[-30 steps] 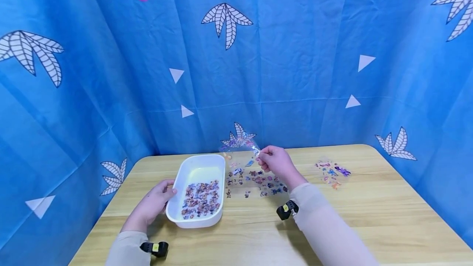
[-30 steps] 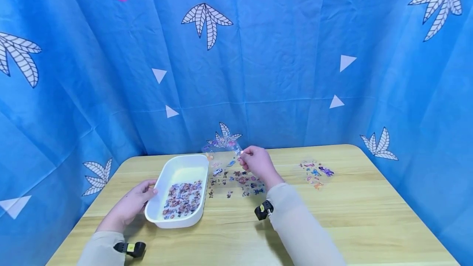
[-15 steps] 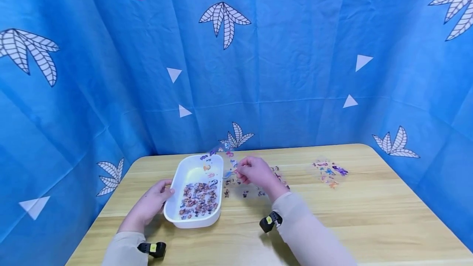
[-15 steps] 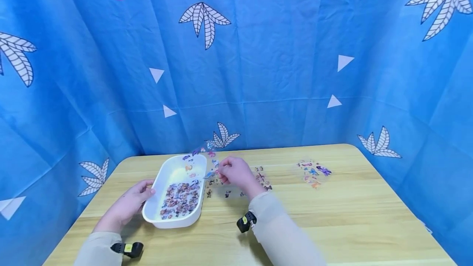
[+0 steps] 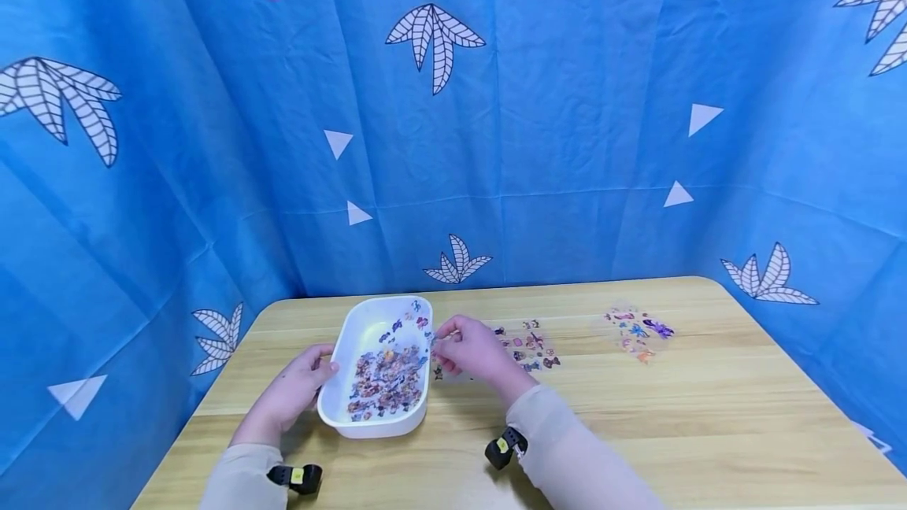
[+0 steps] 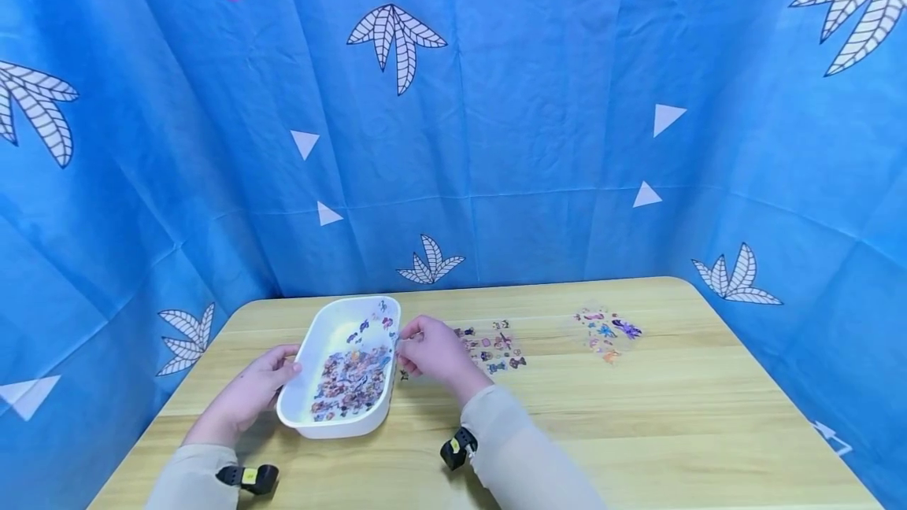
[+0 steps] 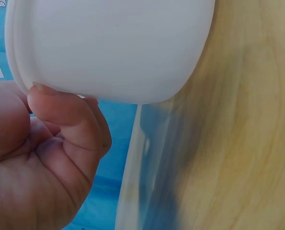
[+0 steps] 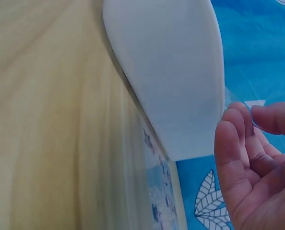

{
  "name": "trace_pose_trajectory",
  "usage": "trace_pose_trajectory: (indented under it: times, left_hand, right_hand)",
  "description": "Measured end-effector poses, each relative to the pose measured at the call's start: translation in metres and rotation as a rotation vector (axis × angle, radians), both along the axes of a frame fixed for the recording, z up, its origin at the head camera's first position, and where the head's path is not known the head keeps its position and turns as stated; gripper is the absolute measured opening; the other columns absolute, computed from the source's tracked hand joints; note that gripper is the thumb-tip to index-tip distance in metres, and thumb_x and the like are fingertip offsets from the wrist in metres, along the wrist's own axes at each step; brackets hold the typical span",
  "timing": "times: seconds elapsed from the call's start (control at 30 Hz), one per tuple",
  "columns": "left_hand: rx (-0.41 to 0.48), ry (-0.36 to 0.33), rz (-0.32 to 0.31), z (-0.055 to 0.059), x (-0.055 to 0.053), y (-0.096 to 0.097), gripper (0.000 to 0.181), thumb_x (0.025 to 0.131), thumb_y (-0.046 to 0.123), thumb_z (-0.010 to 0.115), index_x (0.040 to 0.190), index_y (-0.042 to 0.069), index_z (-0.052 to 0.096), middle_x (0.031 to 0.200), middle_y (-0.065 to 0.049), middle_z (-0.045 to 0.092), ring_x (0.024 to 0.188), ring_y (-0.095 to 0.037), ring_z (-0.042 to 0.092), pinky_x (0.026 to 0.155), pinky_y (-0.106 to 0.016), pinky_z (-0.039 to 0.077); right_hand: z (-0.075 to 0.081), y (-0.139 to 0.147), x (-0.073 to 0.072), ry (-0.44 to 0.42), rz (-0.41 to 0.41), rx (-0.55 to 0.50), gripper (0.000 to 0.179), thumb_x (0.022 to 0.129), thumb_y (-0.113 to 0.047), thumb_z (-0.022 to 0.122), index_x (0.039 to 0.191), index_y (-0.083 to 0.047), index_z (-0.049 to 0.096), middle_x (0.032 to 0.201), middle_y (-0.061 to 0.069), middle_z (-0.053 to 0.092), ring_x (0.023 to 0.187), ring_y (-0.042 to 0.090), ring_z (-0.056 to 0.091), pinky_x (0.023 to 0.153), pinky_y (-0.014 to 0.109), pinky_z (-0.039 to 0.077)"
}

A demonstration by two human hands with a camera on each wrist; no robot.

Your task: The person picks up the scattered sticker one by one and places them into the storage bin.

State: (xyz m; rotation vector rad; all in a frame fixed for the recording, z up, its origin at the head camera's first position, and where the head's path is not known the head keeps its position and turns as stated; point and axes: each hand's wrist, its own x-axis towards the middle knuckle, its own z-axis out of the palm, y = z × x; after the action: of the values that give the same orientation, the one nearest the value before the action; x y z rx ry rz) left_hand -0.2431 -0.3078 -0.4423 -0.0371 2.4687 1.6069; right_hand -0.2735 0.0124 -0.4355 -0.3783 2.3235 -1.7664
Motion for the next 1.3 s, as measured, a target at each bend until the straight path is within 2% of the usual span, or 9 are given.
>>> trace_pose_trajectory:
  times: [0.27, 0.47, 0.63, 0.8, 1.0, 1.1, 1.3]
  left_hand:
    - [0.007, 0.002, -0.005, 0.0, -0.001, -0.001, 0.044, 0.109, 0.016, 0.045, 0.149, 0.001, 0.038, 0.118, -0.02, 0.057, 0.097, -0.027, 0.065, 0.077, -0.041, 0.057]
    - [0.011, 0.004, -0.012, -0.001, -0.002, -0.001, 0.044, 0.109, 0.016, 0.045, 0.149, 0.0, 0.038, 0.118, -0.021, 0.058, 0.097, -0.028, 0.066, 0.077, -0.041, 0.057]
    - [0.004, 0.005, -0.008, -0.002, -0.002, -0.002, 0.045, 0.108, 0.017, 0.046, 0.149, 0.0, 0.039, 0.118, -0.021, 0.058, 0.098, -0.028, 0.065, 0.077, -0.041, 0.057]
    - [-0.003, 0.003, -0.003, -0.004, -0.005, -0.002, 0.045, 0.108, 0.018, 0.046, 0.15, 0.001, 0.038, 0.121, -0.02, 0.058, 0.099, -0.027, 0.065, 0.078, -0.041, 0.057]
    - [-0.024, 0.008, 0.0, -0.003, -0.006, -0.003, 0.046, 0.108, 0.019, 0.047, 0.15, 0.002, 0.039, 0.121, -0.019, 0.059, 0.1, -0.027, 0.065, 0.079, -0.042, 0.057]
    - [-0.042, 0.01, -0.005, -0.003, -0.005, -0.002, 0.047, 0.108, 0.021, 0.047, 0.15, 0.002, 0.039, 0.121, -0.018, 0.059, 0.1, -0.026, 0.064, 0.079, -0.041, 0.056]
    - [-0.039, 0.01, -0.004, -0.002, -0.004, -0.002, 0.047, 0.108, 0.022, 0.048, 0.15, 0.002, 0.039, 0.122, -0.018, 0.059, 0.101, -0.026, 0.064, 0.079, -0.042, 0.056]
  right_hand:
    - [-0.005, -0.006, 0.005, 0.009, 0.026, 0.031, 0.022, 0.093, -0.022, 0.072, 0.108, -0.009, 0.062, 0.087, 0.01, 0.07, 0.076, 0.026, 0.068, 0.07, 0.044, 0.059]
    - [-0.006, -0.007, 0.005, 0.016, 0.024, 0.061, 0.023, 0.092, -0.029, 0.074, 0.105, -0.013, 0.064, 0.085, 0.008, 0.069, 0.074, 0.023, 0.067, 0.068, 0.041, 0.059]
    - [-0.007, -0.006, 0.003, 0.025, 0.033, 0.062, 0.019, 0.094, -0.028, 0.073, 0.103, -0.013, 0.065, 0.085, 0.008, 0.068, 0.074, 0.024, 0.067, 0.067, 0.04, 0.058]
    - [-0.009, 0.006, -0.008, 0.054, 0.041, 0.08, 0.016, 0.096, -0.025, 0.068, 0.105, -0.012, 0.066, 0.089, 0.01, 0.069, 0.078, 0.024, 0.066, 0.069, 0.039, 0.057]
    - [-0.014, 0.03, -0.028, 0.095, 0.032, 0.194, 0.02, 0.097, -0.028, 0.066, 0.109, -0.011, 0.067, 0.093, 0.007, 0.069, 0.081, 0.02, 0.064, 0.074, 0.038, 0.054]
    - [-0.017, 0.041, -0.034, 0.087, 0.032, 0.241, 0.021, 0.096, -0.027, 0.067, 0.109, -0.011, 0.067, 0.093, 0.007, 0.069, 0.082, 0.021, 0.064, 0.074, 0.038, 0.052]
    - [-0.02, 0.058, -0.042, 0.04, 0.037, 0.314, 0.019, 0.098, -0.022, 0.066, 0.111, -0.008, 0.066, 0.096, 0.009, 0.068, 0.081, 0.025, 0.064, 0.067, 0.037, 0.052]
